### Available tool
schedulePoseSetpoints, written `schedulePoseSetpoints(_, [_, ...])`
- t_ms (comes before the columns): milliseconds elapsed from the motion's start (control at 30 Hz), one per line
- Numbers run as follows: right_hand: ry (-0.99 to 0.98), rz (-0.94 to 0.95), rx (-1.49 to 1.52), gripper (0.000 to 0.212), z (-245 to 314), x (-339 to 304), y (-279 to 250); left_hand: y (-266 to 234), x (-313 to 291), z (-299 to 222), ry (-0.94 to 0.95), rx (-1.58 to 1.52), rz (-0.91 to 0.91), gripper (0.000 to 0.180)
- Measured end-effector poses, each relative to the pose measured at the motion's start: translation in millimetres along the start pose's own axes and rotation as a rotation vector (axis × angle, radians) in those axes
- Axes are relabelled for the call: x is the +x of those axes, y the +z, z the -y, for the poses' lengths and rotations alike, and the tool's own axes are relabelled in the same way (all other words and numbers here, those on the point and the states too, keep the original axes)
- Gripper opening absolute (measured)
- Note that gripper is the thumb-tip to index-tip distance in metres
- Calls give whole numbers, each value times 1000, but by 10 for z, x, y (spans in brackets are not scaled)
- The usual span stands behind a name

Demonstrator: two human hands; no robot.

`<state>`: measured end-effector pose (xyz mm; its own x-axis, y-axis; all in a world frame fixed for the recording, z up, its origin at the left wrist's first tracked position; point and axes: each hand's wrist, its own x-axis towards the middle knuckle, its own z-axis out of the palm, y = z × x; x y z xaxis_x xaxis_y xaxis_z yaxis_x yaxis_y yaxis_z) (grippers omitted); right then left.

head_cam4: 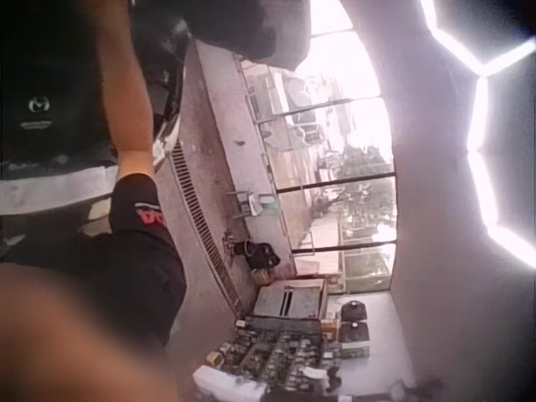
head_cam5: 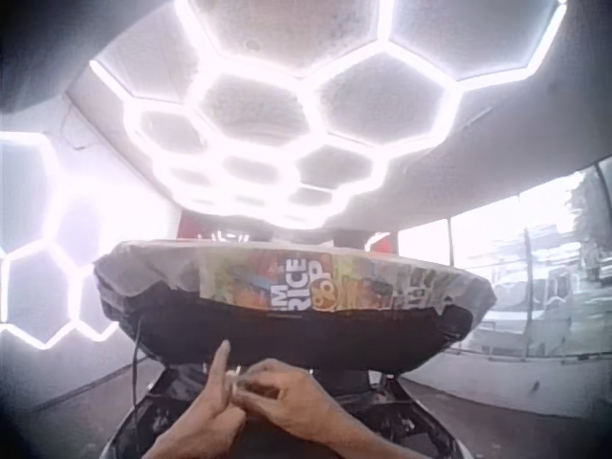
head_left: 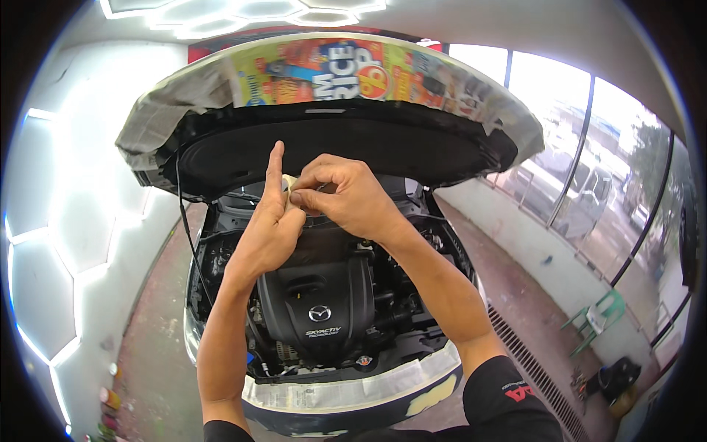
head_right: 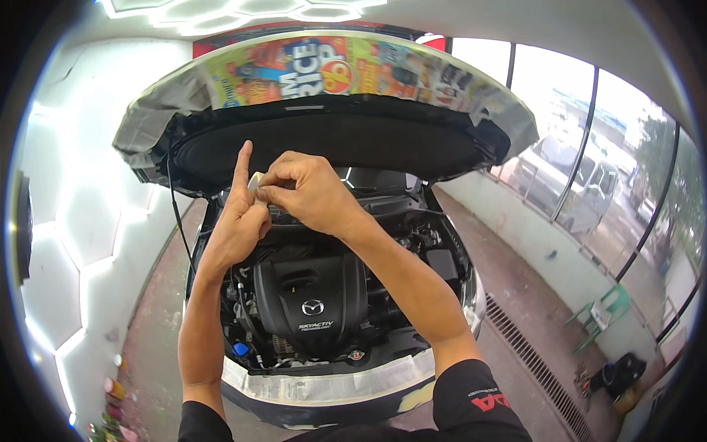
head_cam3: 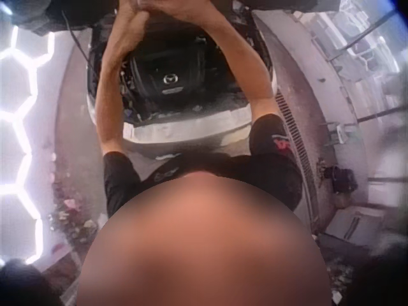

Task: The person retrieves a newspaper and masking tape, then tapes the newspaper to the underside of the open car hood. They continue applying masking tape along the hood edges and front bumper area, smoothing the tape as they go.

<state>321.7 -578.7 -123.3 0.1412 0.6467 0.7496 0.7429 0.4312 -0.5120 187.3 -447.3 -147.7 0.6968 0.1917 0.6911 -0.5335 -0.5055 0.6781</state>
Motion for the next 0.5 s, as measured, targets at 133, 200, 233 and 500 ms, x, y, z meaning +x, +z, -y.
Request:
schedulePoseSetpoints(133, [-304,-254,-428,7,109,-222,-31,-16,147,1,-32,-116,231,80])
schedulePoseSetpoints(200, [-492,-387,-515,7,151,-258,-126,9,216,-83,-64,-93,175,49])
schedulePoseSetpoints(233, [-583,-457,-559,7,144,-238,-176,54,271,-64,192,230,70,42])
schedulePoseSetpoints(500, [60,-777,998,20,-341,175,-192,262,1090,-908,912,1277,-450,62])
